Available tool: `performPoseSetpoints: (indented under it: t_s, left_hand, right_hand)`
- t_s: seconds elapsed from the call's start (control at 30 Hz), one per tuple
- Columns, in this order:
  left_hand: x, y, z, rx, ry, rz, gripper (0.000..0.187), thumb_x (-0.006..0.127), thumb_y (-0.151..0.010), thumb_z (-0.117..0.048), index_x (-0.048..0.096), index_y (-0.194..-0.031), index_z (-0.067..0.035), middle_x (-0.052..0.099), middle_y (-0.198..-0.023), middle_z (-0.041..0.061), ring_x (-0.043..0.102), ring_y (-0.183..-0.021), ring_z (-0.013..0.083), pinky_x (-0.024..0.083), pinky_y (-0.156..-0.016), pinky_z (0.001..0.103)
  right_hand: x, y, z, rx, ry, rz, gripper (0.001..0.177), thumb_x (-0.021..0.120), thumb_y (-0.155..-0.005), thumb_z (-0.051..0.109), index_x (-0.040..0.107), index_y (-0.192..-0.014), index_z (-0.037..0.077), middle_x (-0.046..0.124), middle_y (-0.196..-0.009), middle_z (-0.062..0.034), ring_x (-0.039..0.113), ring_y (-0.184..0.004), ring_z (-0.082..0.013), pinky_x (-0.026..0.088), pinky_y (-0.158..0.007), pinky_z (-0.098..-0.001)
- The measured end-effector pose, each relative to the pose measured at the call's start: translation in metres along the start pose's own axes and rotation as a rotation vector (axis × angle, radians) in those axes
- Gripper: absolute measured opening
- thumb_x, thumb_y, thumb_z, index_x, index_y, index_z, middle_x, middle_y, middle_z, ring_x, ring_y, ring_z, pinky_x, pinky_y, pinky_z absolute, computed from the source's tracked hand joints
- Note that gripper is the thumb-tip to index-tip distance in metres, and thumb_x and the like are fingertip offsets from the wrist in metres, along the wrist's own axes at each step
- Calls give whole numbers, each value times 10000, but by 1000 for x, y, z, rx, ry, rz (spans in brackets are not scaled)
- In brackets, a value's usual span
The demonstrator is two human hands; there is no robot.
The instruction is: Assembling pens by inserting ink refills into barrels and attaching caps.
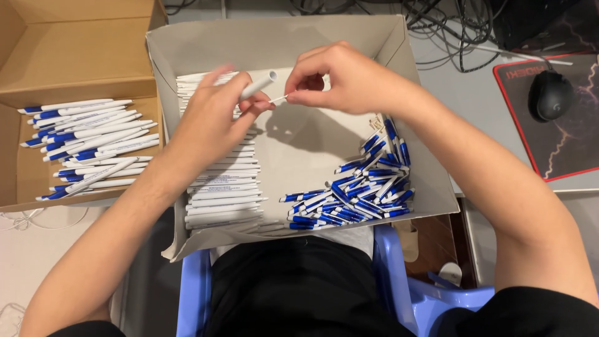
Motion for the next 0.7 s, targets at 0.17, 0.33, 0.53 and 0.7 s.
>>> performPoseSetpoints:
  t_s: [0.17, 0.33, 0.53, 0.7]
  left_hand:
    - [0, 0, -2, -260, 158, 121, 100, 513, -969, 28, 453, -979, -51, 759, -1058, 42, 773, -863, 172, 552, -762, 343]
    - [0, -1, -3, -362, 160, 161, 95, 467, -971, 19, 432, -945, -65, 711, -1126, 31, 761, -831, 148, 557, -765, 347]
    - [1, -2, -9, -325, 53, 204, 88, 504, -961, -7, 466, -975, -86, 759, -1106, -11, 785, -804, 166, 531, -717, 392]
    - [2, -1, -4, -407, 61, 237, 126, 499, -968, -76, 407, -888, -103, 778, -1096, -54, 805, -830, 168, 522, -714, 394]
  right_hand:
    - [-8, -5, -56, 221, 200, 107, 243, 508, -1090, 251, 603, -980, 57, 586, -787, -89, 552, -771, -234, 418, -744, -386]
    - [12, 1, -154, 341, 817, 199, 256, 471, -925, 105, 675, -1076, 142, 675, -1087, -137, 685, -826, -417, 518, -623, -534]
    - [40, 7, -183, 229, 1003, 256, 179, 507, -1028, 205, 668, -1070, 141, 698, -1088, -84, 679, -992, -279, 485, -858, -427]
    - [44, 4, -189, 129, 1171, 205, 230, 592, -881, 217, 758, -1031, 162, 755, -1062, -44, 698, -981, -251, 520, -840, -408]
Point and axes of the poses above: each hand's wrist, its own y-axis away from the middle knuckle, its own x-axis out of the palm, z = x × y, the point moved 5 cm from there along -y, towards the middle knuckle
